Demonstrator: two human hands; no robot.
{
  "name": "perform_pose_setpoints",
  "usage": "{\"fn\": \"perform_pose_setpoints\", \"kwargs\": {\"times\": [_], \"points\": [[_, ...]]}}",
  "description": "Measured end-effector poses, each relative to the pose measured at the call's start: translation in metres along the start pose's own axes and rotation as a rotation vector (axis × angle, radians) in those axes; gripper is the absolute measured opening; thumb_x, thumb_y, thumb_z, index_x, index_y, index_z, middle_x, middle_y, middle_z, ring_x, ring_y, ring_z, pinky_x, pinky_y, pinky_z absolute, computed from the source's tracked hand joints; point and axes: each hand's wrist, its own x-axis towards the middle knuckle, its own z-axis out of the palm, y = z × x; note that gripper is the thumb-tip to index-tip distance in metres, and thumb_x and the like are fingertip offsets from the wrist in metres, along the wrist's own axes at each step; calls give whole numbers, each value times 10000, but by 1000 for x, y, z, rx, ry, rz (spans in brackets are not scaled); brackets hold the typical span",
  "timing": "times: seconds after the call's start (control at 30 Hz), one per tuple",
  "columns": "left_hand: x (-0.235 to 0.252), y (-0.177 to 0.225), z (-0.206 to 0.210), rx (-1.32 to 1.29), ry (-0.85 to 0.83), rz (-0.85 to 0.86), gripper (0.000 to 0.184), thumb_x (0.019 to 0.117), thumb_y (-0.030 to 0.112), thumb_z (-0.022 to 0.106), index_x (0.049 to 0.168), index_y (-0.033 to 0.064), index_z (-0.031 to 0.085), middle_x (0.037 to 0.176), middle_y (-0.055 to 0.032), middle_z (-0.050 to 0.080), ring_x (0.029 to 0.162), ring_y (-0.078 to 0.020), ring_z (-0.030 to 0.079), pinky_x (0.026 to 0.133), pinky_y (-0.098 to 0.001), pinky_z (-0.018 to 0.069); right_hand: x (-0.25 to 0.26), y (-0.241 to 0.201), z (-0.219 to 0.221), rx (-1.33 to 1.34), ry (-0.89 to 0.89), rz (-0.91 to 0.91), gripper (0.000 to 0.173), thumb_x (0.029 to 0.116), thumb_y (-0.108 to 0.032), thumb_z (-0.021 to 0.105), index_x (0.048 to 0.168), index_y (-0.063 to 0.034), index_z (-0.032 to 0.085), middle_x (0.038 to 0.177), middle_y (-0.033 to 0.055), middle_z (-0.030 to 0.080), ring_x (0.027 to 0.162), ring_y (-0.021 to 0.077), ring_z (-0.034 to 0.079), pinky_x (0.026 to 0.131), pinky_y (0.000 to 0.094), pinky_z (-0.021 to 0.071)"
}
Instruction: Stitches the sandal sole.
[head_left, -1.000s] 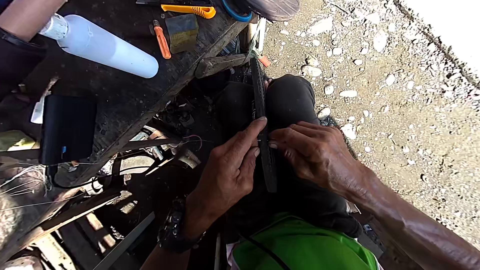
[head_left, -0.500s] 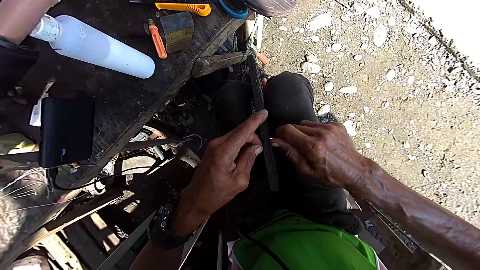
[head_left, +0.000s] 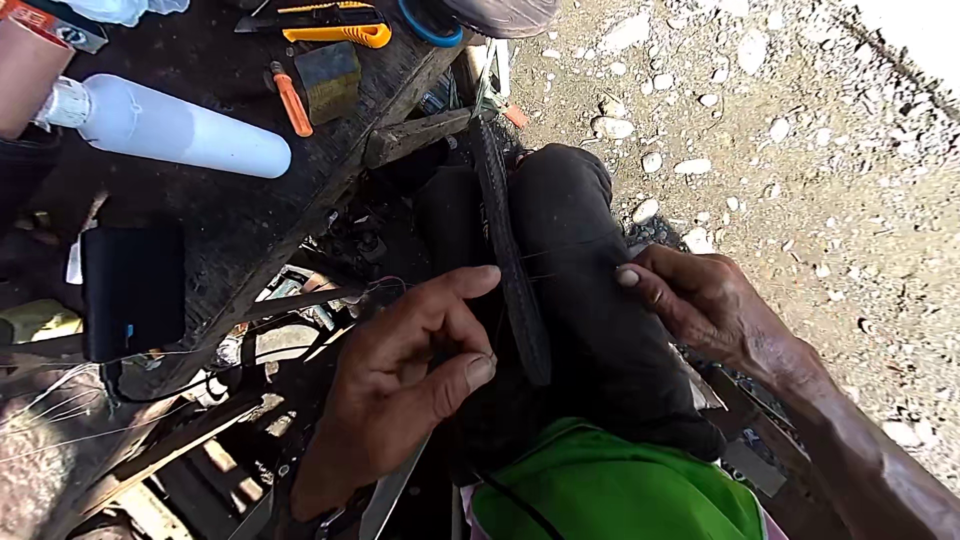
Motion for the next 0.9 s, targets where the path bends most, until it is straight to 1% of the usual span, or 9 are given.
{"fn": "perform_pose_setpoints", "kwargs": {"times": [0.13, 0.23, 0.27, 0.33, 0.43, 0.57, 0.67, 0.77, 0.9], "points": [[-28, 3, -26, 82, 144, -64, 388, 965, 246, 714, 1336, 156, 647, 920, 13, 702, 738, -67, 652, 667, -199, 561, 4, -13, 11, 476, -56, -88, 295, 1033, -336, 634, 945, -63, 699, 762, -54, 621, 648, -32, 526, 565, 142, 424], [-35, -8, -36, 446, 286, -86, 351, 985, 315, 681, 1292, 144, 680, 1178, -9, 703, 1053, -142, 667, 913, -293, 559, 11, -26, 23, 476, 50, -159, 202, 1012, -202, 654, 1048, -28, 751, 886, -15, 690, 745, -18, 594, 648, 141, 502], [-33, -11, -31, 514, 325, -65, 330, 990, 316, 670, 1262, 130, 695, 1234, -26, 680, 1110, -171, 650, 942, -320, 552, 13, -31, 28, 410, 72, -169, 204, 1011, -195, 647, 1082, -43, 763, 911, -12, 711, 764, -10, 620, 673, 157, 532], [-22, -15, -8, 499, 340, -19, 377, 1001, 302, 654, 1302, 75, 653, 1245, -48, 656, 1000, -141, 656, 843, -281, 567, 20, -39, 40, 216, 80, -170, 246, 1023, -242, 601, 1136, -108, 774, 921, -24, 741, 762, 16, 655, 672, 227, 557], [-4, -21, 31, 488, 255, -35, 636, 1004, 305, 637, 1492, -39, 417, 1277, -135, 642, 846, -123, 666, 688, -249, 575, 32, -52, 61, 39, 92, -179, 273, 1015, -280, 572, 1137, -150, 779, 881, -15, 746, 746, 90, 690, 618, 331, 556], [5, -27, 47, 644, 261, -99, 714, 971, 287, 649, 1543, -31, 365, 1186, -101, 664, 791, -87, 646, 624, -227, 564, 39, -58, 62, 174, 68, -122, 183, 954, -242, 611, 961, -146, 766, 790, -54, 706, 695, 30, 638, 585, 268, 512], [8, -23, 47, 716, 236, -122, 742, 951, 275, 647, 1562, -21, 347, 955, -24, 682, 685, -24, 594, 563, -182, 518, 30, -57, 39, 780, -215, -19, 112, 956, -158, 634, 936, -86, 717, 701, -90, 609, 568, -53, 510, 489, 127, 408], [17, -20, 47, 725, 227, -112, 755, 922, 226, 639, 1571, -17, 337, 768, 23, 590, 589, -11, 516, 496, -166, 450, 17, -46, 20, 1325, -456, -79, 207, 1018, -291, 626, 1042, -87, 653, 755, -67, 619, 578, -31, 549, 492, 124, 443], [22, -23, 61, 748, 260, -88, 709, 914, 216, 658, 1534, -28, 417, 703, 21, 582, 521, -29, 477, 454, -199, 438, 0, -48, 19, 1276, -295, 17, 252, 1019, -364, 650, 928, -130, 634, 668, -74, 574, 556, -6, 563, 497, 154, 476]]}}
